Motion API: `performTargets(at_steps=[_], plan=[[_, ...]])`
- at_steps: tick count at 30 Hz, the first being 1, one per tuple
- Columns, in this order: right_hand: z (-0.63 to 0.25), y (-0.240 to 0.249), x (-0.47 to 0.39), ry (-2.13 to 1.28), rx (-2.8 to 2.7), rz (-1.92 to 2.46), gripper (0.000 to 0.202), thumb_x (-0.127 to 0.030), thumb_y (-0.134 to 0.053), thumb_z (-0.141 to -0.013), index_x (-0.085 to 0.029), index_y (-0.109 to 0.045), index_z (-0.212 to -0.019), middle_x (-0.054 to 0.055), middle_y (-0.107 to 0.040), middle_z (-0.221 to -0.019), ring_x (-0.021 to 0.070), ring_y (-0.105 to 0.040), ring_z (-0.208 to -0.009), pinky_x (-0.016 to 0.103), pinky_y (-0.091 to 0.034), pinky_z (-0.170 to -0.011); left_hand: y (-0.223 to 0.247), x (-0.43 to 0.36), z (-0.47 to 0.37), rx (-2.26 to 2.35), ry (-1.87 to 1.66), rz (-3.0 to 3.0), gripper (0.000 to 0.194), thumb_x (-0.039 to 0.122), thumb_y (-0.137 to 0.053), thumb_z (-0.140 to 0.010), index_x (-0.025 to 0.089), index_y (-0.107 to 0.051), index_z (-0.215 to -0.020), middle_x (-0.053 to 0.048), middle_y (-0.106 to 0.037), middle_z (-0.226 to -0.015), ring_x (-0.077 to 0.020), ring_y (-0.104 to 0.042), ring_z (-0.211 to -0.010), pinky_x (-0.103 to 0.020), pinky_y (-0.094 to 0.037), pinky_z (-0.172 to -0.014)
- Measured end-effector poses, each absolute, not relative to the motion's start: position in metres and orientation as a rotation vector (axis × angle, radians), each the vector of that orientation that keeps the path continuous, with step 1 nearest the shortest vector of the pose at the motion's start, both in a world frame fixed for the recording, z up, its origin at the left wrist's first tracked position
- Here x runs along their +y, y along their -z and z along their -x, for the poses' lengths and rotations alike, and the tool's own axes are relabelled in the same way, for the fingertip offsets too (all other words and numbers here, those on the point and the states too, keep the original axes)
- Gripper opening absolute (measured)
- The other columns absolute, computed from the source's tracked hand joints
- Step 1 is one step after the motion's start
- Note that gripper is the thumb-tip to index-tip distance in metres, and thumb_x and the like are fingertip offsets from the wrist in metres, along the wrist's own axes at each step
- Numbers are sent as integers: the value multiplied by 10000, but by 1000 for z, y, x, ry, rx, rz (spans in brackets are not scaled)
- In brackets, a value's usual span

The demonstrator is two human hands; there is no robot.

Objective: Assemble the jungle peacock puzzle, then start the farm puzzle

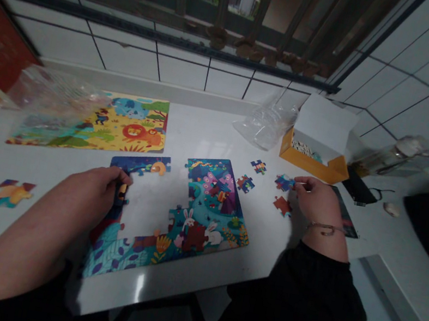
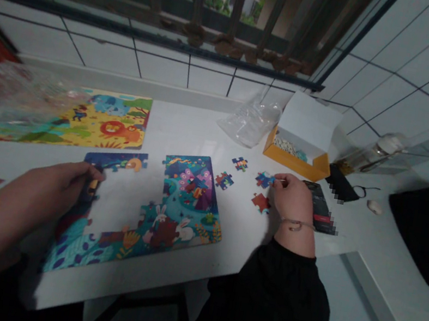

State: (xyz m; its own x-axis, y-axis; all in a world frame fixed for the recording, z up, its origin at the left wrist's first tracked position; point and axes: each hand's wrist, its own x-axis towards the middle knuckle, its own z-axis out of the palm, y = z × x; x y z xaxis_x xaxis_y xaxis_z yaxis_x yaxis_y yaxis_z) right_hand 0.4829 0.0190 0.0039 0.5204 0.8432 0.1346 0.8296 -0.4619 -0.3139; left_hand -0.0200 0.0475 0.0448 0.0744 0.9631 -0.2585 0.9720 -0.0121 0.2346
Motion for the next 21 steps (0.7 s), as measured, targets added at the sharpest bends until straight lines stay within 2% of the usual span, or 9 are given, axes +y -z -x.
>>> performTargets(at_steps=[3,6,10,13,17,21], plan=[[-474,-11,16,-14,-1404,2515,266,-252,-651,-1003,-207,-849,-1175,128,-864,-1112,305,-784,-1018,388,-539,-866,-47,46,20,1920,14,-2023,417,340,-368,-1025,197,-747,-1121,-237,-810,-1288,-410,-769,-1083,-517,-575,-1011],[-464,-17,14,-2,-1434,2548,230,-256,-670,-1007,-208,-857,-1131,133,-863,-1070,300,-781,-969,373,-519,-812,-44,48,22,1921,-9,-2012,427,345,-381,-1021,193,-753,-1166,-235,-806,-1311,-405,-767,-1096,-511,-575,-1005],[-446,-24,14,19,-1503,2541,217,-280,-661,-1029,-235,-853,-1120,106,-867,-1035,298,-780,-942,371,-502,-780,-39,50,27,1973,-145,-1955,432,370,-403,-1028,237,-750,-1250,-154,-831,-1246,-360,-772,-1025,-456,-572,-912],[-429,-24,17,18,-1538,2531,236,-294,-632,-1059,-235,-844,-1145,107,-869,-1030,300,-780,-933,378,-491,-767,-41,50,28,2021,-228,-1867,403,425,-432,-1037,267,-760,-1209,-89,-839,-1101,-320,-771,-931,-390,-534,-792],[-407,-19,23,-21,-1644,2487,251,-295,-615,-1074,-230,-847,-1145,122,-867,-1094,306,-778,-996,387,-505,-816,-47,47,26,2084,-307,-1791,385,513,-474,-1036,285,-761,-1156,-28,-809,-925,-282,-754,-813,-340,-473,-681],[-396,-8,31,-31,-1735,2402,268,-267,-598,-1071,-196,-834,-1176,148,-848,-1159,322,-765,-1052,421,-538,-918,-51,45,27,2069,-319,-1745,409,544,-469,-1046,278,-761,-1149,0,-793,-841,-256,-752,-763,-319,-474,-660]])
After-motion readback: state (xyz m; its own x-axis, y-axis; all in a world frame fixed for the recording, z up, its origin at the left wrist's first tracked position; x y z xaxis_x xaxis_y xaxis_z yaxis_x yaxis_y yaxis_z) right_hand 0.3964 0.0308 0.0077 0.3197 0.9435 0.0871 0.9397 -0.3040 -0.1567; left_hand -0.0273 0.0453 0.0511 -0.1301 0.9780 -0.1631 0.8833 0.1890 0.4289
